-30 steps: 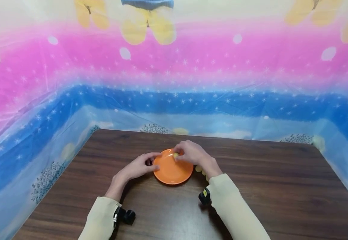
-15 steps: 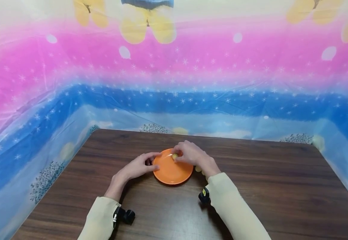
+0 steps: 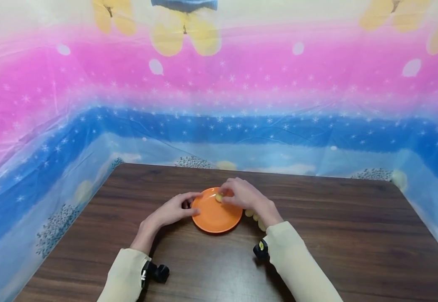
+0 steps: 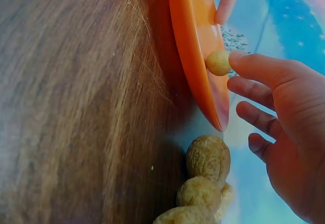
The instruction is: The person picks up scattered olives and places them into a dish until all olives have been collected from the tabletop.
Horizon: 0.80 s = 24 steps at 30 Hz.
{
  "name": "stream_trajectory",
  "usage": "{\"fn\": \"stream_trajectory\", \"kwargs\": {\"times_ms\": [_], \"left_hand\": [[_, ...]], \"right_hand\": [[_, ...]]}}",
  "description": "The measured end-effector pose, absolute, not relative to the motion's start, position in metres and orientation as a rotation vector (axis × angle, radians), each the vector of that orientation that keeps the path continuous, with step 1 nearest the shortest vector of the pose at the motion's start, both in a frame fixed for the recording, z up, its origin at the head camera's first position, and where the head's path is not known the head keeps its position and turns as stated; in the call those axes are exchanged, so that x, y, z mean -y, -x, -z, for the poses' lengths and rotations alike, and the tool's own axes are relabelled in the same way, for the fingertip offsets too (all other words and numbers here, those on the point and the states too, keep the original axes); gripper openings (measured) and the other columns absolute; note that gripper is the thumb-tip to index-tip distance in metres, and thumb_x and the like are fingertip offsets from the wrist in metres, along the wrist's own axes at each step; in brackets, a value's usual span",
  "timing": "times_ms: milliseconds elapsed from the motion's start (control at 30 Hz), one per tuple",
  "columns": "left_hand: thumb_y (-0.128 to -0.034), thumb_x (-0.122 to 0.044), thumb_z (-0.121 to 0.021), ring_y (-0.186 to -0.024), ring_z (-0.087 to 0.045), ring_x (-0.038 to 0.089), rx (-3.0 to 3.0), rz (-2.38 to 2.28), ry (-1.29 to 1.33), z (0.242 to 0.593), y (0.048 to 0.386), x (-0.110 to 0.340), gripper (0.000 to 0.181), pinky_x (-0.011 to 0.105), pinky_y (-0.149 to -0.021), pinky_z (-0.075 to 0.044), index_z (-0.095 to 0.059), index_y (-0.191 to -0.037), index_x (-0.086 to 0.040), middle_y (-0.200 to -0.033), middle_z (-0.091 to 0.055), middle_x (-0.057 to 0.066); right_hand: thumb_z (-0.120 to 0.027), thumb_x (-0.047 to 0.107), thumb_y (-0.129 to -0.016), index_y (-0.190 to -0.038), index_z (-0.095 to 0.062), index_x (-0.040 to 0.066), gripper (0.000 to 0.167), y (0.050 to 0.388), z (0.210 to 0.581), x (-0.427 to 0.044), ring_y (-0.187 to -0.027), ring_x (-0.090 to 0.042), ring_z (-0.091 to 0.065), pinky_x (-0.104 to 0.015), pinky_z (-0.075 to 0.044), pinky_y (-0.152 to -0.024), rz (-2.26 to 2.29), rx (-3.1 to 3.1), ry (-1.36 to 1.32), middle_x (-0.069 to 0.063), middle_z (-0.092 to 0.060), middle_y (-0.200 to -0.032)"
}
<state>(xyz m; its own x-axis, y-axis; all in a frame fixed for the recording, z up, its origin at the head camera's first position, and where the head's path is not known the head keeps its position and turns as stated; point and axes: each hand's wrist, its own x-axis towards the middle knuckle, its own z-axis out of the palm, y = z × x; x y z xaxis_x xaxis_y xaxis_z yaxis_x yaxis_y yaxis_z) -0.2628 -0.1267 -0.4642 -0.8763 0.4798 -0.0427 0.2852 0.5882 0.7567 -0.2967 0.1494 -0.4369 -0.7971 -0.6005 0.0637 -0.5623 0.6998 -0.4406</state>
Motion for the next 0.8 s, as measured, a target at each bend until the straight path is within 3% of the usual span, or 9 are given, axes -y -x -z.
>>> {"fn": "stream_trajectory", "kwargs": {"times_ms": [200,533,800], "left_hand": [[-0.0932,-0.037,-0.069,-0.084,-0.051,0.017,-2.574,-1.160,-0.633,0.465,0.263,0.128,0.055,0.029,-0.071,-0.044,-0.052,-0.144,-0.024,-0.100,-0.056,-0.001],[-0.0935,-0.035,-0.069,-0.084,-0.052,0.016,-2.585,-1.156,-0.650,0.465,0.265,0.127,0.055,0.029,-0.071,-0.045,-0.052,-0.144,-0.023,-0.101,-0.056,-0.001],[-0.0935,-0.033,-0.069,-0.082,-0.052,0.016,-2.575,-1.170,-0.656,0.465,0.265,0.127,0.055,0.028,-0.070,-0.044,-0.052,-0.145,-0.022,-0.101,-0.056,-0.001]], "right_hand": [[-0.068,0.026,-0.094,-0.118,-0.072,0.019,0.025,0.290,0.435,-0.156,-0.105,-0.017,-0.055,-0.038,-0.049,-0.094,0.726,-2.831,0.930,0.004,-0.065,-0.112],[-0.068,0.026,-0.095,-0.117,-0.073,0.020,0.023,0.284,0.428,-0.171,-0.099,-0.020,-0.055,-0.037,-0.047,-0.086,0.740,-2.853,0.930,0.004,-0.065,-0.108],[-0.069,0.024,-0.094,-0.115,-0.073,0.021,0.022,0.282,0.431,-0.183,-0.103,-0.019,-0.057,-0.041,-0.048,-0.089,0.762,-2.885,0.917,0.004,-0.066,-0.109]]}}
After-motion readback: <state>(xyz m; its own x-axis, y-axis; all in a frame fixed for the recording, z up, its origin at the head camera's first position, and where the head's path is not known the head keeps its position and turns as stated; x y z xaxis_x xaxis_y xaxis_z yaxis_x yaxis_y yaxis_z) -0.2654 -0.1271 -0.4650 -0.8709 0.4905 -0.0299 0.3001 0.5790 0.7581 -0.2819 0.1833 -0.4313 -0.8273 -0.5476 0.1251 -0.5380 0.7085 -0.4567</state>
